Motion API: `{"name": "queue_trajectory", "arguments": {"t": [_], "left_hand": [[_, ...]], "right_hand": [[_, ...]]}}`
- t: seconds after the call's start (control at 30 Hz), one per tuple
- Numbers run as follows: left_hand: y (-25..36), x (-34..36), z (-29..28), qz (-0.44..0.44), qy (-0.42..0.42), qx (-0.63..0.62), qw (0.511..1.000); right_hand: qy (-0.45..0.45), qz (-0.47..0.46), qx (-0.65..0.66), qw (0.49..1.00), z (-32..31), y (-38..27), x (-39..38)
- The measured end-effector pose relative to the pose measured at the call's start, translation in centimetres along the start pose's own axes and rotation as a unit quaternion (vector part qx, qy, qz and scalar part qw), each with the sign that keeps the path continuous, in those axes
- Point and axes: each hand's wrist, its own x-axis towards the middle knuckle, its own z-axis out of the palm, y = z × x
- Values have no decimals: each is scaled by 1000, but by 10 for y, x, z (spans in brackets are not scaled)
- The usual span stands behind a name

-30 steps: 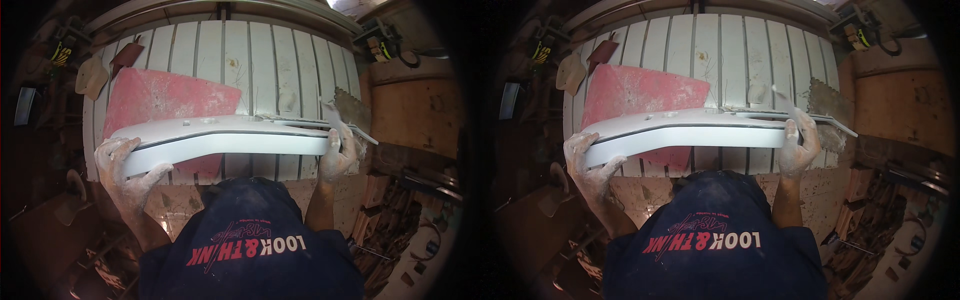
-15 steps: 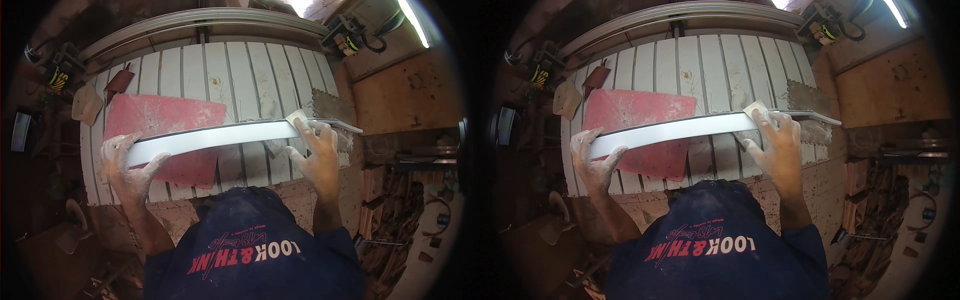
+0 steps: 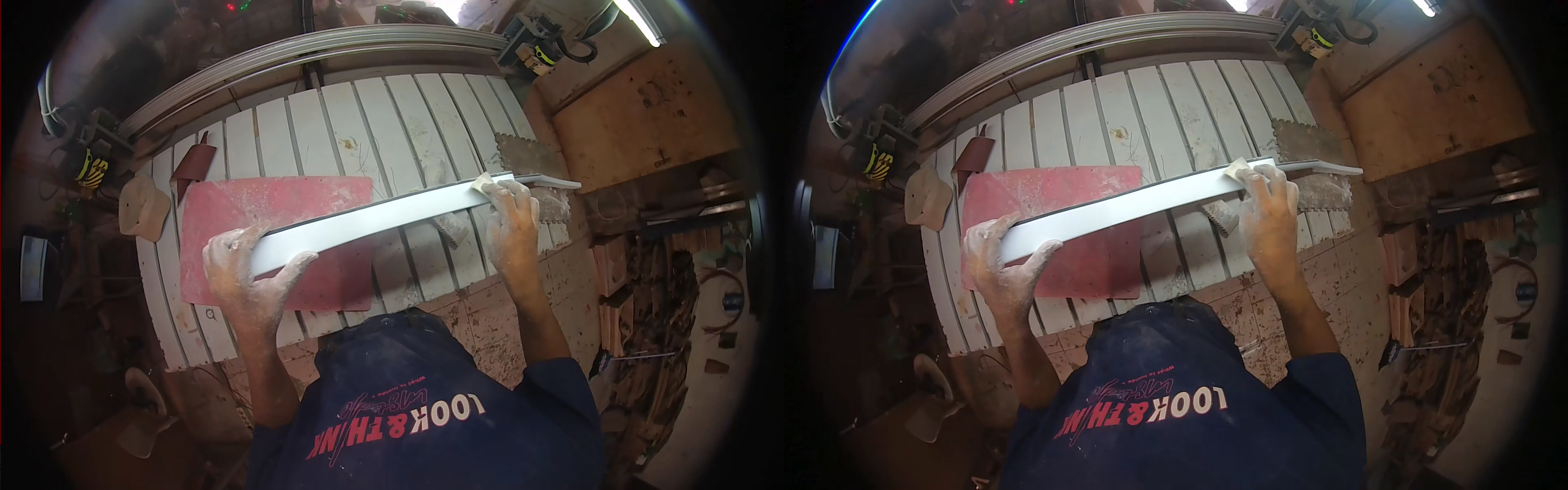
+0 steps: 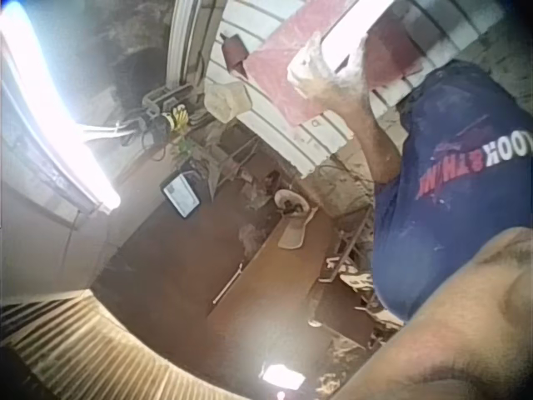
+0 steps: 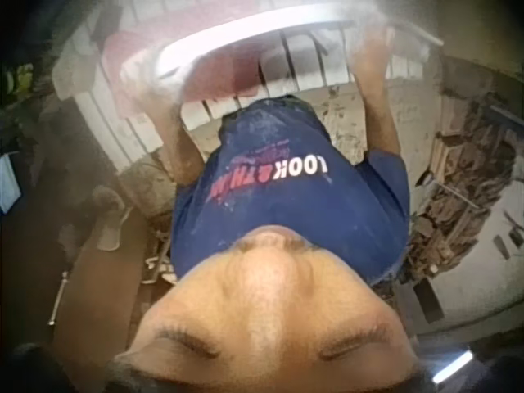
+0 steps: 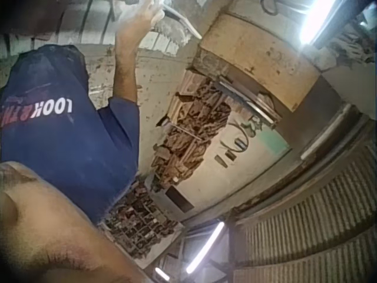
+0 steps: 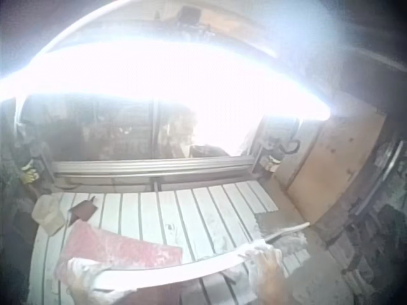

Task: The person sands the perimeter and flat surfaces of a white guitar body using a sanding block. They turn the guitar body over multiple times to sand different edges and apply the block in repeated strokes to smooth the finish.

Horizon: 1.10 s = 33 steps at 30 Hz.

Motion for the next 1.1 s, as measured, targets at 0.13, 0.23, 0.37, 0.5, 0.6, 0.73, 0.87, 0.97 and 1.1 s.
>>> {"name": "queue_trajectory", "arguments": {"t": [0.13,0.23,0.37,0.5,0.6,0.73,0.87,0.97,1.1], "left_hand": [[-15,4,4,14,10,-37,999],[-27,7,7,34,11,-67,997],[-44,10,8,53,7,-113,992],[-51,11,8,92,-19,-131,987],[-53,15,7,99,-25,-139,985],[-60,19,8,105,-17,-144,984],[-59,20,7,84,-52,-143,985],[-68,22,11,115,-29,-140,983],[-68,24,12,104,-39,-154,982]], "right_hand": [[79,-29,-33,996,7,2,0],[85,-42,-83,992,22,7,-3],[7,101,-110,989,22,-36,-11],[24,158,-83,984,44,-57,-11],[80,-16,-96,992,70,-82,-27],[123,7,-38,992,46,-59,1],[105,96,38,989,74,-128,-25],[127,-66,-8,990,74,-114,-18],[107,53,-91,989,66,-120,-12]]}}
